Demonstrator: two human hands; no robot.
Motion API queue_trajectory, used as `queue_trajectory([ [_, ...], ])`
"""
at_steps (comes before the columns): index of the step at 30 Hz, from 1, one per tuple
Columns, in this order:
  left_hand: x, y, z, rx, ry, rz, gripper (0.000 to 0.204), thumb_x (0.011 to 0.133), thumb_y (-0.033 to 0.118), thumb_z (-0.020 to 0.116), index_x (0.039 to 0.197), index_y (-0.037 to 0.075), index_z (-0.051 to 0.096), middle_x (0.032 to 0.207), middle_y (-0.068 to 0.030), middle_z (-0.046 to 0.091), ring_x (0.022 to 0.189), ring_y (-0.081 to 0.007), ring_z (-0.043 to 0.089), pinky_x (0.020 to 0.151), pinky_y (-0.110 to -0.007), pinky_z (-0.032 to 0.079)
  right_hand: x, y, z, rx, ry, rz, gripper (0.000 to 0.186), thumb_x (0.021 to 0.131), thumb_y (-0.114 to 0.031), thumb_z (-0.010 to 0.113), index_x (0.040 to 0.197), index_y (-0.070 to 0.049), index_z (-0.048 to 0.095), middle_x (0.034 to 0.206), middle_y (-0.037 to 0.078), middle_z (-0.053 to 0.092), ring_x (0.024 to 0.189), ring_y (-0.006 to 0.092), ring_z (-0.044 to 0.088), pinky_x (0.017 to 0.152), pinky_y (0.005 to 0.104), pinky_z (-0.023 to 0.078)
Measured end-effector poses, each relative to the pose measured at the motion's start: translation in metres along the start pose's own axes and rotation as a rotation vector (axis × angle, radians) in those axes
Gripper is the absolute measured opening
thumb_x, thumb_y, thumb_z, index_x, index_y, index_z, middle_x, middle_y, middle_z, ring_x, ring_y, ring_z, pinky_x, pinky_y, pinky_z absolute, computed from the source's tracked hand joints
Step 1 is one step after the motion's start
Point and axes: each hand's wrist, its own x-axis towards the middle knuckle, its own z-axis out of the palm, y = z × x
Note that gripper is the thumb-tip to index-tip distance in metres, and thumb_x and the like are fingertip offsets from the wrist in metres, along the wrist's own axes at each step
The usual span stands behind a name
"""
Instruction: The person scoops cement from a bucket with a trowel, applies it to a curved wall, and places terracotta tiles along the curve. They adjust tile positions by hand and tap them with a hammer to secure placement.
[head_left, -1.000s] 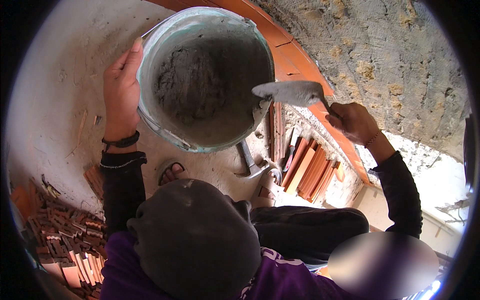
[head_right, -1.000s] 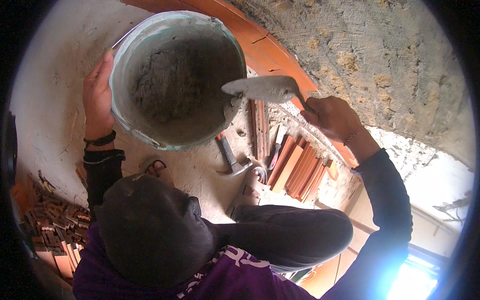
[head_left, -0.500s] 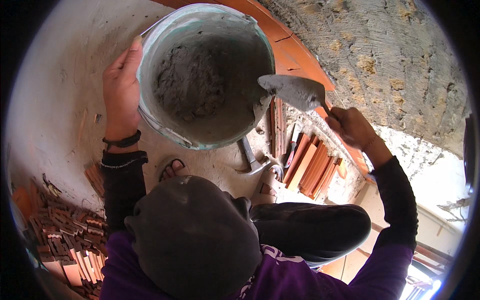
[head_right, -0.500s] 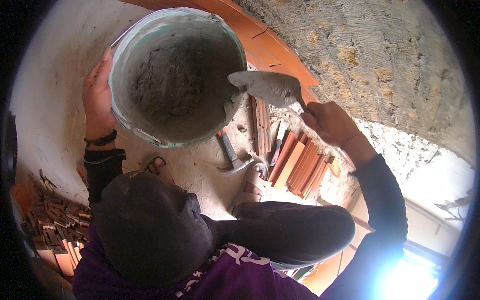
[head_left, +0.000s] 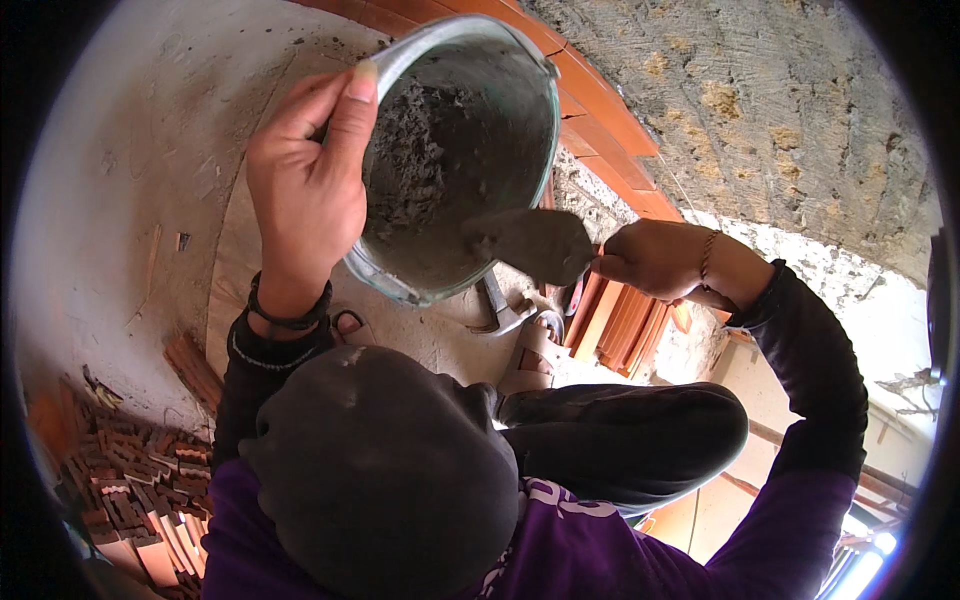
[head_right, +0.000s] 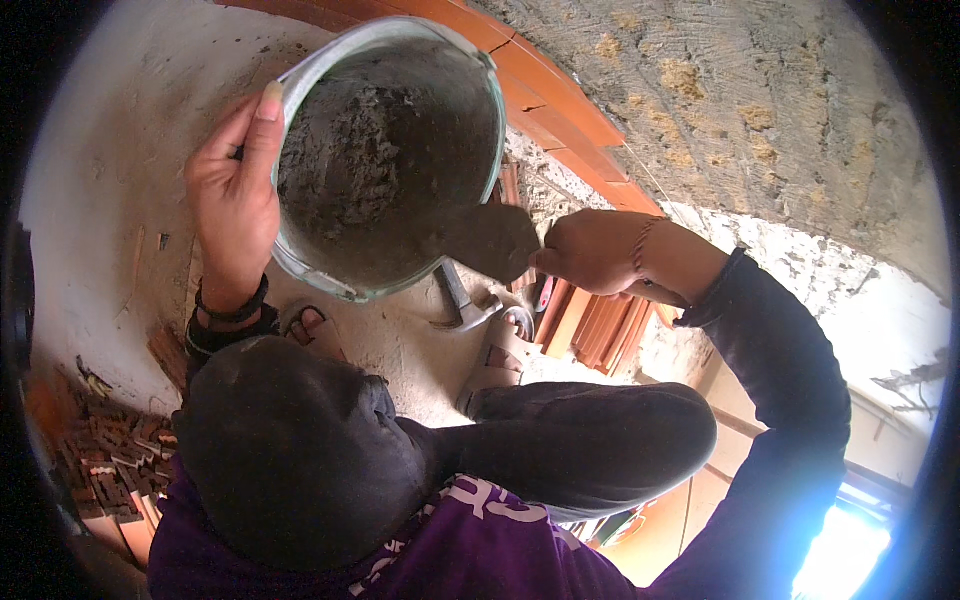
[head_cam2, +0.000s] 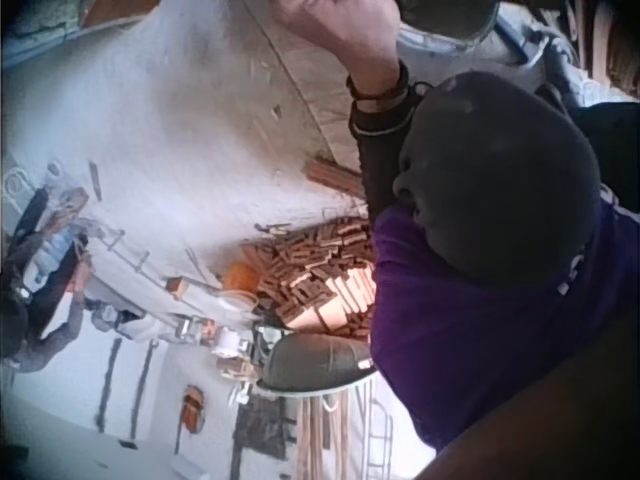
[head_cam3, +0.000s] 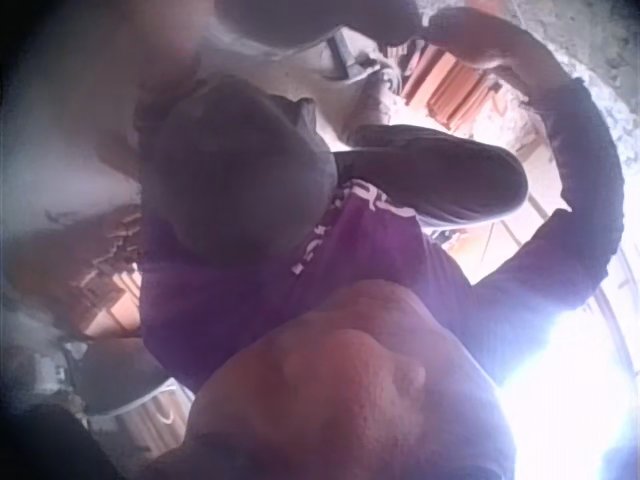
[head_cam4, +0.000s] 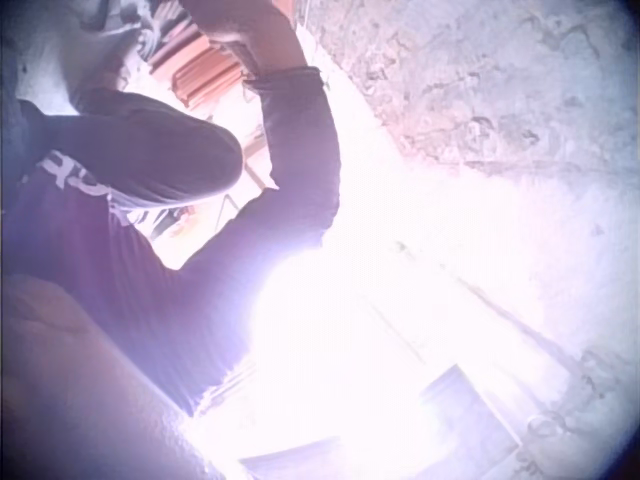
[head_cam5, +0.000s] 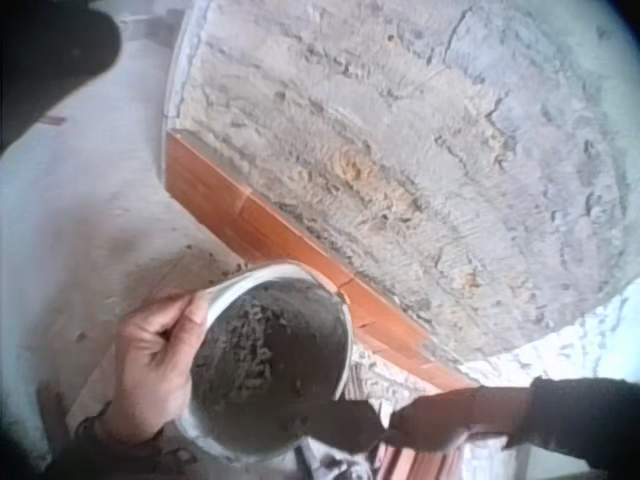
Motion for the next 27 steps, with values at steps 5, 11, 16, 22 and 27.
queue_trajectory([
  [5, 0.011, -0.013, -0.026, -0.048, 0.160, -0.215, 0.035, 0.100, 0.027, 0.060, 0.108, -0.006, 0.070, 0.082, 0.0016, 0.064, 0.074, -0.0052, 0.051, 0.068, -0.022, 0.044, 0.010, 0.048, 0.037, 0.253, 0.498, -0.206, 0.036, 0.102, -0.029, 0.049, 0.082, 0.000, 0.056, 0.058, 0.010, 0.053, 0.055, 0.0226, 0.059, 0.056, 0.0375, 0.048],
  [11, 0.008, -0.027, -0.041, -0.164, 0.211, -0.343, 0.035, 0.099, 0.025, 0.061, 0.111, -0.007, 0.069, 0.086, -0.0007, 0.066, 0.077, -0.0047, 0.053, 0.069, -0.020, 0.044, 0.024, 0.047, 0.080, 0.188, 0.757, -0.170, 0.026, 0.097, -0.023, 0.055, 0.085, 0.001, 0.057, 0.066, 0.024, 0.057, 0.066, 0.0447, 0.058, 0.061, 0.0494, 0.045],
  [16, 0.007, -0.022, -0.036, -0.232, 0.212, -0.343, 0.036, 0.100, 0.024, 0.060, 0.114, -0.008, 0.067, 0.094, -0.0036, 0.068, 0.081, -0.0065, 0.057, 0.073, -0.022, 0.047, 0.007, 0.005, 0.088, 0.290, 0.610, -0.347, 0.024, 0.095, -0.022, 0.058, 0.086, 0.000, 0.059, 0.068, 0.023, 0.060, 0.067, 0.0426, 0.061, 0.062, 0.0502, 0.047],
  [22, 0.005, -0.032, -0.052, -0.376, 0.221, -0.411, 0.034, 0.100, 0.024, 0.058, 0.110, -0.007, 0.067, 0.098, -0.0068, 0.070, 0.084, -0.0101, 0.062, 0.076, -0.025, 0.051, 0.033, 0.002, 0.061, 0.093, 1.043, -0.534, 0.019, 0.081, -0.009, 0.065, 0.096, -0.002, 0.056, 0.079, 0.016, 0.060, 0.069, 0.0392, 0.062, 0.060, 0.0483, 0.048],
  [27, 0.005, -0.049, -0.065, -0.342, 0.252, -0.459, 0.034, 0.100, 0.025, 0.058, 0.107, -0.007, 0.068, 0.096, -0.0068, 0.070, 0.082, -0.0108, 0.062, 0.074, -0.025, 0.051, 0.050, 0.005, 0.055, 0.050, 1.121, -0.532, 0.022, 0.079, -0.006, 0.067, 0.097, -0.003, 0.055, 0.079, 0.015, 0.060, 0.068, 0.0371, 0.062, 0.059, 0.0448, 0.051],
])
